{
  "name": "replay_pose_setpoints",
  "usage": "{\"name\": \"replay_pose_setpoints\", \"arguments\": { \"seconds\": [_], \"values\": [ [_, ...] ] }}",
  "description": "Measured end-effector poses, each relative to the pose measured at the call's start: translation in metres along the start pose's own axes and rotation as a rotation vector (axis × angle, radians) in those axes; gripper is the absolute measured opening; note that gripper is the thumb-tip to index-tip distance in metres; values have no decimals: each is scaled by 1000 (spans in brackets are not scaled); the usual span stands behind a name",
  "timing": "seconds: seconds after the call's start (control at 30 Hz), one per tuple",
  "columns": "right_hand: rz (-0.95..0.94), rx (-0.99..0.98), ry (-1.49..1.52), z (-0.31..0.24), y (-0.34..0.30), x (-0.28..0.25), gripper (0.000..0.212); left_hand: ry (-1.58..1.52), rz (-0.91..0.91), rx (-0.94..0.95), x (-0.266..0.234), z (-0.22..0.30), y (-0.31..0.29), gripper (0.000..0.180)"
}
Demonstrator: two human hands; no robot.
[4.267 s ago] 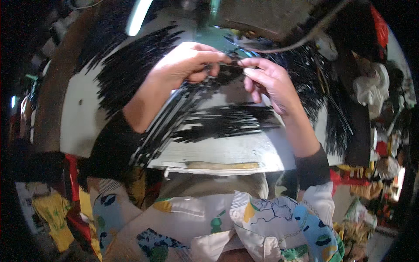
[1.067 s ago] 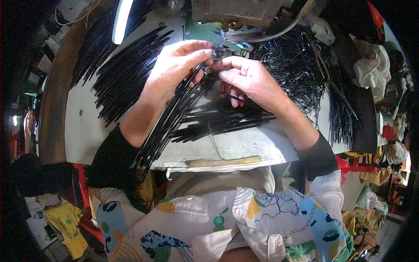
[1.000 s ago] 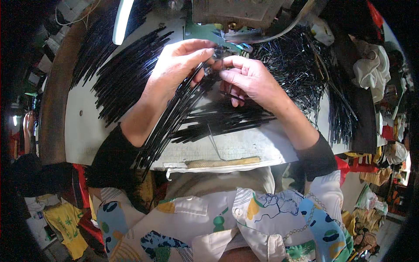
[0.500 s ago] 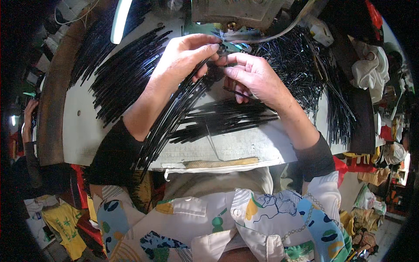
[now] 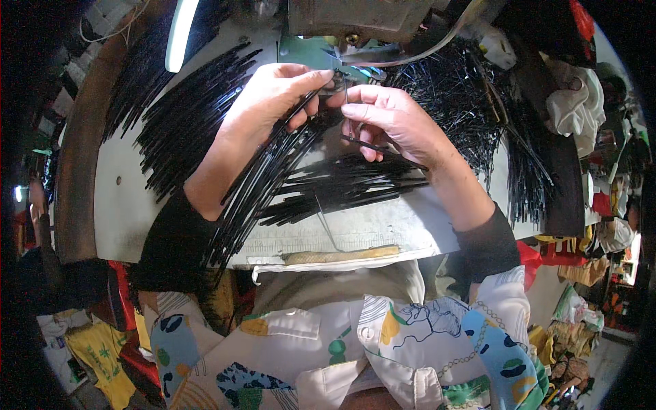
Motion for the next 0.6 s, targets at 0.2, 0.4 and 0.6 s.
{"name": "replay_pose_setpoints", "arguments": {
  "seconds": [0.2,0.4,0.6],
  "values": [
    [-19,-8,10,-3,-3,3,27,28,-1,1,3,3,2,28],
    [-262,-28,30,-6,-9,25,24,57,-20,86,5,5,0,31],
    [-73,27,-113,1,-5,6,19,367,-170,126,8,6,0,31]
  ]
}}
Point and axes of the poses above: each hand's wrist, its own y-axis towards the middle knuckle, its own x-axis out of the palm, z = x × y, the point moved 4 cm from there along y, towards the middle knuckle, and after that the axes turned 15 degrees about -y, right-handed, at the moved point
